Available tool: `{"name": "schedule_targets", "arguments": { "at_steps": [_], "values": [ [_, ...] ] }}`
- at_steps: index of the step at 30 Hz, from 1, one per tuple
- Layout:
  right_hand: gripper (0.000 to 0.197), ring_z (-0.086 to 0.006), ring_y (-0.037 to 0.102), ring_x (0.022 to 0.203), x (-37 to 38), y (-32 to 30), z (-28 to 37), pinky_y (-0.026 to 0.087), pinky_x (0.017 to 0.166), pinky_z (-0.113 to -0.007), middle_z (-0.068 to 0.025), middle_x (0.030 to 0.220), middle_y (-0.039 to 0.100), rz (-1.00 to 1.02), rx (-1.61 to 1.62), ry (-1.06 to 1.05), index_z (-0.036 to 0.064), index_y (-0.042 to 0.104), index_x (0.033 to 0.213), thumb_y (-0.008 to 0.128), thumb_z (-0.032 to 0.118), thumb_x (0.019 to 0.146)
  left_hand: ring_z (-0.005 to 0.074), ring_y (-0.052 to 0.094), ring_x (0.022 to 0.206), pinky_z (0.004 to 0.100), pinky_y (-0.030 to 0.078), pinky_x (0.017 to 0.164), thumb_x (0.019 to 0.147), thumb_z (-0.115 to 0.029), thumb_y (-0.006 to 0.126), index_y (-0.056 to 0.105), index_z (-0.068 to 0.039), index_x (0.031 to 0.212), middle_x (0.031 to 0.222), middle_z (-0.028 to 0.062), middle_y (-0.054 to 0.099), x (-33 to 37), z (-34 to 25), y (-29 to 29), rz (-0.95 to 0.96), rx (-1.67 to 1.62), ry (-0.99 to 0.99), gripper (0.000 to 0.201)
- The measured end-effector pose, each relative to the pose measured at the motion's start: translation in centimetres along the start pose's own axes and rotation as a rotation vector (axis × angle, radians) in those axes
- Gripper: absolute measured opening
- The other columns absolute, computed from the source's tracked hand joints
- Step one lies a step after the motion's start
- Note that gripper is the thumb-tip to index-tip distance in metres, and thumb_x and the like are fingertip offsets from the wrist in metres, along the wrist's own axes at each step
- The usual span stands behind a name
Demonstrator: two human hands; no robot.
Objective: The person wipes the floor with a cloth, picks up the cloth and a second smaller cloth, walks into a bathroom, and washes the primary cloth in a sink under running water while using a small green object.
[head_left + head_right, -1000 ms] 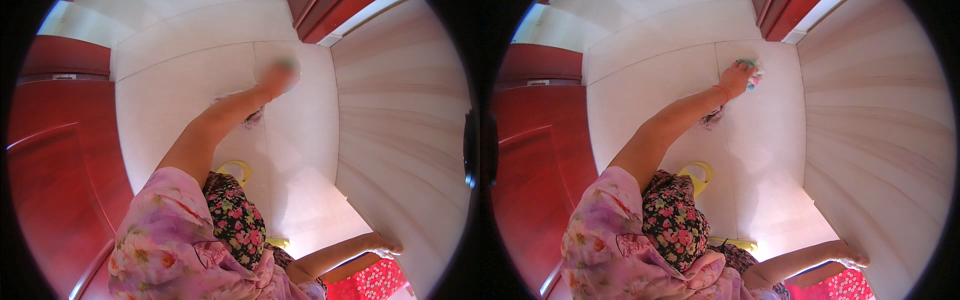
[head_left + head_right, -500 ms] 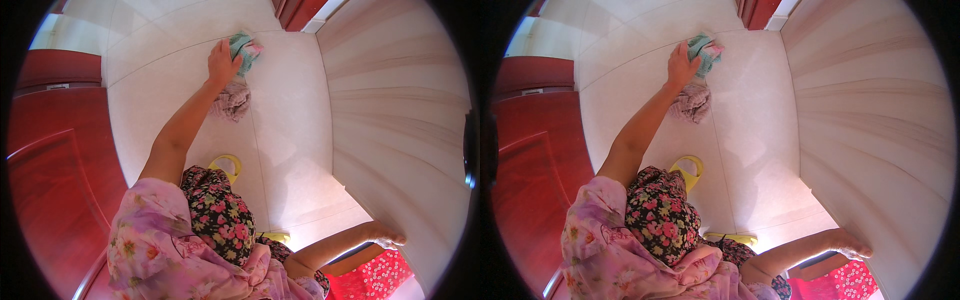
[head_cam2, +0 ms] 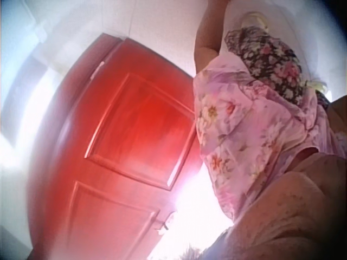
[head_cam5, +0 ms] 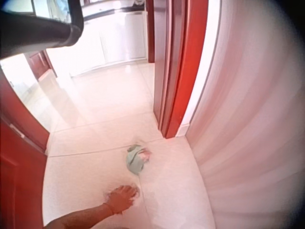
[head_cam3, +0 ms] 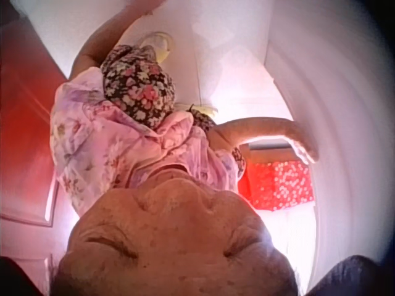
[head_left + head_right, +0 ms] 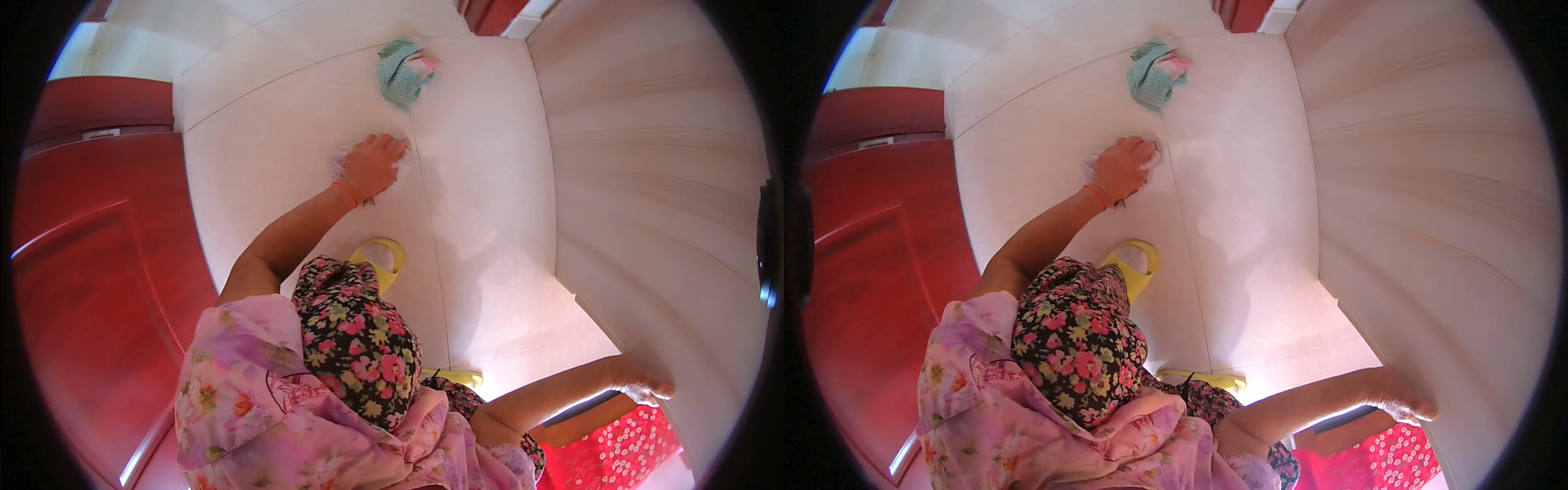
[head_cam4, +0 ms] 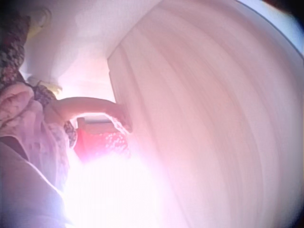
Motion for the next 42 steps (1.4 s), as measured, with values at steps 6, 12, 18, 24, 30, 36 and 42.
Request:
{"name": "schedule_targets", "arguments": {
  "at_steps": [6,12,18,24,30,36,42],
  "values": [
    [0.07,-0.0308,0.051,0.095,-1.3,1.1,-0.1,0.049,0.08,-0.047,-0.0263,0.105,0.046,0.129,-0.052,-0.027,-0.0104,0.044,0.106,0.034,0.055,0.085,0.0181,0.06,0.066,0.0307,0.051,0.059,0.081,-0.018,0.053,0.059,-0.008,0.091,0.076,0.0068,0.061,1.4,1.8,1.6,-0.106,-1.418,-0.681,0.015],
    [0.082,-0.0268,0.03,0.124,-16.4,1.8,-10.4,0.023,0.102,-0.043,-0.0157,0.136,0.031,0.514,-0.043,0.599,0.0062,0.027,0.137,0.036,0.066,0.082,0.0117,0.057,0.061,0.0277,0.049,0.056,0.087,-0.025,0.054,0.056,-0.011,0.082,0.07,0.0011,0.058,2.6,-8.0,5.7,0.49,-2.427,-0.641,0.015],
    [0.078,-0.0253,0.033,0.126,-37.8,1.8,-9.0,0.029,0.102,-0.045,-0.012,0.138,0.032,1.373,0.33,1.213,0.0087,0.018,0.14,0.039,0.061,0.086,0.0127,0.057,0.084,0.0294,0.049,0.073,0.083,-0.026,0.063,0.05,-0.004,0.109,0.095,0.0032,0.058,-1.9,-10.6,5.1,0.43,-1.869,-0.721,0.037],
    [0.057,-0.0244,0.045,0.116,-39.4,1.3,-4.3,0.036,0.099,-0.038,-0.0114,0.125,0.047,1.473,0.528,1.582,-0.0009,0.037,0.128,0.058,0.025,0.082,0.0163,0.05,0.108,0.0313,0.041,0.094,0.083,-0.018,0.061,0.043,0.001,0.124,0.118,0.0088,0.052,-2.4,-12.6,2.8,0.567,-1.669,-0.412,0.049],
    [0.045,-0.033,0.05,0.111,-33.5,-2.3,-3.7,0.038,0.098,-0.045,-0.0175,0.119,0.053,1.034,0.566,1.918,-0.0041,0.046,0.12,0.052,0.011,0.078,0.02,0.055,0.103,0.0354,0.046,0.091,0.091,-0.028,0.046,0.048,-0.002,0.121,0.114,0.0087,0.056,-4.6,-14.2,2.3,0.74,-1.779,-0.385,0.04],
    [0.044,-0.0318,0.051,0.109,-29.8,-2.8,-6.6,0.039,0.097,-0.045,-0.0172,0.117,0.054,0.934,0.535,1.757,-0.0055,0.047,0.117,0.053,0.011,0.077,0.02,0.044,0.119,0.0373,0.034,0.101,0.089,-0.03,0.052,0.047,-0.004,0.123,0.125,0.0118,0.05,-6.5,-18.3,5.2,1.224,-2.597,-0.738,0.043],
    [0.023,-0.0208,0.056,0.088,-35.2,-12.7,-20.0,0.047,0.081,-0.036,-0.0092,0.096,0.057,1.065,-0.175,1.664,0.0022,0.052,0.104,0.048,0.007,0.082,0.0104,0.057,0.084,0.0268,0.044,0.075,0.082,-0.025,0.06,0.062,-0.003,0.096,0.087,0.0,0.063,-5.5,-10.2,13.3,0.651,-1.506,-0.524,0.026]
  ]
}}
Point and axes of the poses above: each hand's wrist, its own x-axis towards the middle knuckle, its own y-axis out of the palm, z = x × y, the point moved 10 cm from there along x, towards the middle knuckle
